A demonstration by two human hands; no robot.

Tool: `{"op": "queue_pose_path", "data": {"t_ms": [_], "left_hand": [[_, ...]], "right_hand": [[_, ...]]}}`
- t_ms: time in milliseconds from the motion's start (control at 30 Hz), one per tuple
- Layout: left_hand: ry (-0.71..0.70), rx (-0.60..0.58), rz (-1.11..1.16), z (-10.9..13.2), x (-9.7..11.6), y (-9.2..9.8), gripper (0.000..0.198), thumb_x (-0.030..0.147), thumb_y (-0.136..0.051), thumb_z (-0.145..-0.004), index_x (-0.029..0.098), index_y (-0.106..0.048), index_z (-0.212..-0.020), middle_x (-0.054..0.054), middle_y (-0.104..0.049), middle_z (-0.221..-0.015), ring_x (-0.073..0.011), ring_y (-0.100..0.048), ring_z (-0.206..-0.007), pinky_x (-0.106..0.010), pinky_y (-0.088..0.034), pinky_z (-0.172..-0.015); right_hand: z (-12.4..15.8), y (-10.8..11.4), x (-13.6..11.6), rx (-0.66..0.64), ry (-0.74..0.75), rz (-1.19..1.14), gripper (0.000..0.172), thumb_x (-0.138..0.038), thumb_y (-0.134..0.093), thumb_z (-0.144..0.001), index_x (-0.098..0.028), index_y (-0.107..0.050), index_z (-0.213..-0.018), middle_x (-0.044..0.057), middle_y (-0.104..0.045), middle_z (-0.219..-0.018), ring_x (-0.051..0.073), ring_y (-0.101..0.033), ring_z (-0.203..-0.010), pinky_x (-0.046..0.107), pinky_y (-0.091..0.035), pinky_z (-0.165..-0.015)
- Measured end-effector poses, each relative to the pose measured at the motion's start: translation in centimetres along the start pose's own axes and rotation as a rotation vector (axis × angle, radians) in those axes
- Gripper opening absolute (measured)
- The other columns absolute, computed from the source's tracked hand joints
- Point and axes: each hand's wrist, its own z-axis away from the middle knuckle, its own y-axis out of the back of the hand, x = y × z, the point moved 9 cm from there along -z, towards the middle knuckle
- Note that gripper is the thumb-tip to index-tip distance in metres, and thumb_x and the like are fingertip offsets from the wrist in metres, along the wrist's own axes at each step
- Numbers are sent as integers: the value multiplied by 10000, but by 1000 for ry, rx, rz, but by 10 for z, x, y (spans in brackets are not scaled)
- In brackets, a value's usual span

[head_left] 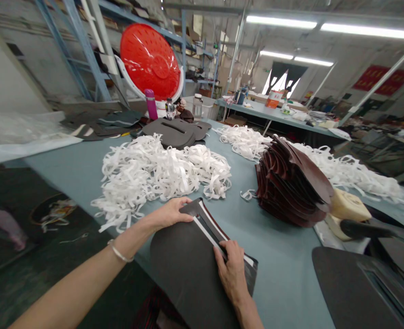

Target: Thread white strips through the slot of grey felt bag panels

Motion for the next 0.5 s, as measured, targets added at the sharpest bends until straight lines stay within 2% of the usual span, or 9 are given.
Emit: {"op": "queue_pose_path", "data": {"t_ms": [133,233,400,500], "left_hand": [[-2,125,-143,-20,-29,9,424,297,-694,-624,155,-611,-1015,-47,-696,-925,-243,-641,-856,-340,-501,-767],[-16,183,-223,-25,-44,10,393,277,-685,-627,159,-620,-996,-50,-687,-943,-250,-627,-892,-344,-481,-805],[-40,234,-329,-23,-49,11,418,274,-696,-657,183,-601,-1054,-46,-667,-956,-243,-615,-904,-347,-472,-823],[-47,323,-408,-13,-42,11,468,261,-702,-679,182,-562,-1119,-72,-630,-1001,-265,-587,-946,-398,-453,-857]], "right_hand": [[8,5,-1,-52,25,133,120,-236,-497,-918,-206,-549,-813,10,-588,-775,176,-515,-769,320,-328,-744],[13,8,1,-88,33,180,152,-237,-521,-907,-204,-536,-760,2,-577,-739,176,-500,-743,319,-308,-736],[21,10,6,-133,50,217,153,-262,-537,-902,-202,-537,-761,3,-571,-734,180,-487,-745,332,-295,-757],[25,13,6,-116,69,271,162,-283,-545,-897,-204,-546,-755,8,-574,-724,190,-488,-740,350,-288,-768]]}}
